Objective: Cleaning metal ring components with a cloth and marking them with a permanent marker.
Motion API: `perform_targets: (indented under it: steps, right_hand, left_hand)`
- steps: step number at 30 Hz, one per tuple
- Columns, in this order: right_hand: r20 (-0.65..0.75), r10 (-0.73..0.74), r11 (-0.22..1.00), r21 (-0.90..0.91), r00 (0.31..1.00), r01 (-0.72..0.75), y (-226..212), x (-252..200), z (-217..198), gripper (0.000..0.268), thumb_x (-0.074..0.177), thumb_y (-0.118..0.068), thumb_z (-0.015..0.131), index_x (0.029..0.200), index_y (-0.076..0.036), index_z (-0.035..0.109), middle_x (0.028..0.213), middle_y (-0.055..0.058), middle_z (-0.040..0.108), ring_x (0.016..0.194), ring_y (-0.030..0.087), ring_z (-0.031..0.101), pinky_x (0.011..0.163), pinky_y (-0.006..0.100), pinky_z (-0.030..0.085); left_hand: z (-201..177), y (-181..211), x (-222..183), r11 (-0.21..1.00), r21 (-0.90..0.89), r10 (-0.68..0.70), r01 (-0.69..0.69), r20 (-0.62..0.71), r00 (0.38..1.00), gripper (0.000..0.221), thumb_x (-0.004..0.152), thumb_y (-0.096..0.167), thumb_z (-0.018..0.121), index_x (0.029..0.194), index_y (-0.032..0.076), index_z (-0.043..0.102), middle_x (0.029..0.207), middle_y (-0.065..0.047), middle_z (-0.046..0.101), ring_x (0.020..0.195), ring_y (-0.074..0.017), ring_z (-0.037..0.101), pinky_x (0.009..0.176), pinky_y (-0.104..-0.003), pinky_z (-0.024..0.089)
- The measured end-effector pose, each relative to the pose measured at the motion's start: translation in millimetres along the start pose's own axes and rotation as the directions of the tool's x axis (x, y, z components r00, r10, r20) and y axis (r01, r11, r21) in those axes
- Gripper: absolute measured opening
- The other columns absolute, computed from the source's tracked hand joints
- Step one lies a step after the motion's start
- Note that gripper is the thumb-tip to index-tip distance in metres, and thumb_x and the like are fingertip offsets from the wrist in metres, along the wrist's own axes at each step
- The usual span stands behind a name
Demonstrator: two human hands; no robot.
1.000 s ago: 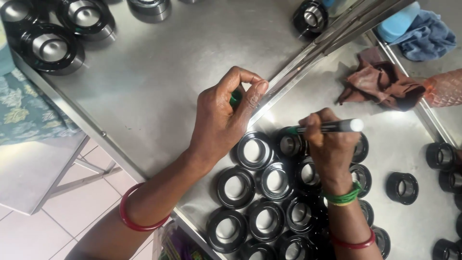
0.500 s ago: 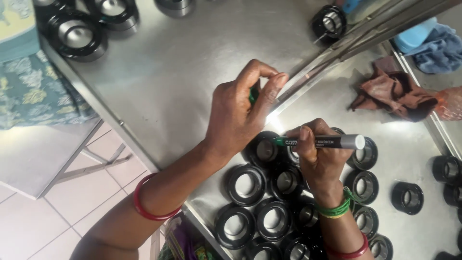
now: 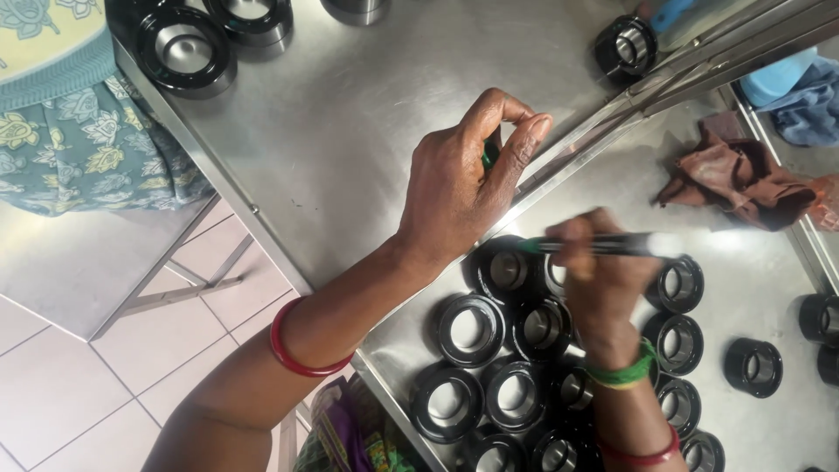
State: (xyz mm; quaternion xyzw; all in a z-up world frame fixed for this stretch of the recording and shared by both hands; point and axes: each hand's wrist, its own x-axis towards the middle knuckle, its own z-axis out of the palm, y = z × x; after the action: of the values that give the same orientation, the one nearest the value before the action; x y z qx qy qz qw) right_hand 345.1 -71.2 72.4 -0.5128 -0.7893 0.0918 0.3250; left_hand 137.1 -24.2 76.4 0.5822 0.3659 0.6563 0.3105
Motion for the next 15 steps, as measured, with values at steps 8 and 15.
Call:
perform_targets:
  steps: [8,15]
  right_hand:
    - [-0.130,0.073,0.997,0.045,0.989,-0.067,-13,-64,-35,0.038,0.114,-0.024,0.052,0.081,-0.005,0.059,0.074,0.006,0.069,0.048,0.005,0.056,0.038,0.019,0.040]
    - [-0.049,0.111,0.994,0.017,0.993,-0.111,-10,-66,-25,0.036,0.109,-0.024,0.058,0.077,-0.007,0.061,0.060,0.002,0.062,0.046,0.007,0.053,0.039,0.023,0.038]
  left_hand:
    - [5,-9,3,0.992,0.097,-0.080,0.079,0.005,0.997,0.022,0.111,0.028,0.049,0.107,0.010,0.061,0.077,0.001,0.070,0.047,-0.0040,0.055,0.040,-0.025,0.037]
    - [2,-19,-1,0.998,0.044,0.036,-0.035,-0.015,0.999,0.025,0.120,0.027,0.043,0.114,0.009,0.058,0.092,0.001,0.074,0.055,-0.0026,0.055,0.051,-0.023,0.044]
